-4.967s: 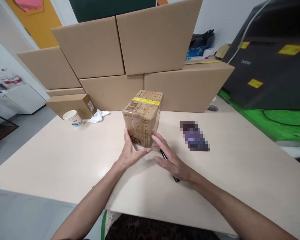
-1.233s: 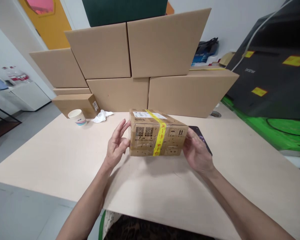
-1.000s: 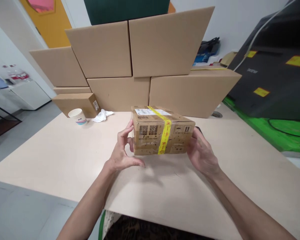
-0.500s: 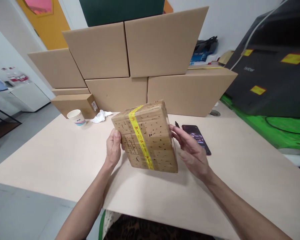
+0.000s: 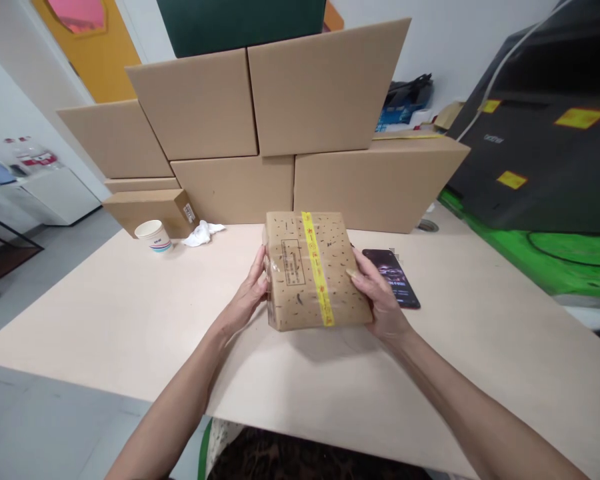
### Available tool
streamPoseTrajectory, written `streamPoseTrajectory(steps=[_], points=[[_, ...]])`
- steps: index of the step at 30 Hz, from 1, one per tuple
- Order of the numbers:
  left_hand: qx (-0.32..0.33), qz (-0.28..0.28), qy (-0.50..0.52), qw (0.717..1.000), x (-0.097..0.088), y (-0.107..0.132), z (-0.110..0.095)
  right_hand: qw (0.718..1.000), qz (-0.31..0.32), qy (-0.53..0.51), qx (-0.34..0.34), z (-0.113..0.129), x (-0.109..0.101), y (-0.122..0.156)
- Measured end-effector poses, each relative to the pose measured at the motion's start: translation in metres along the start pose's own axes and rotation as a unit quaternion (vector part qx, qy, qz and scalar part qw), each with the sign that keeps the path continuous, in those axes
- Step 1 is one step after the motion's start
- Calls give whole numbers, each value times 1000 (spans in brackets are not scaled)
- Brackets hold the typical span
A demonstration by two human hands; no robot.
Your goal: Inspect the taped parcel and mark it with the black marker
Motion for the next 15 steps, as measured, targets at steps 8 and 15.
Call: streamPoseTrajectory(steps=[8,15], points=[[-34,-76,85,993,7,-1,-4,994,-48,-53,78,-6,-4,-8],[3,-81,149,986,16,-6,-8,988,-38,-51,139,-11,-4,-7]])
Point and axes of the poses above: each hand's wrist, its own y-axis away from the middle knuckle, its own x-axis out of the palm, z = x × y, the point moved 1 cm from there along -y, towards the middle knuckle, and after that the axes turned 10 degrees about -y, right-handed, at the moved point
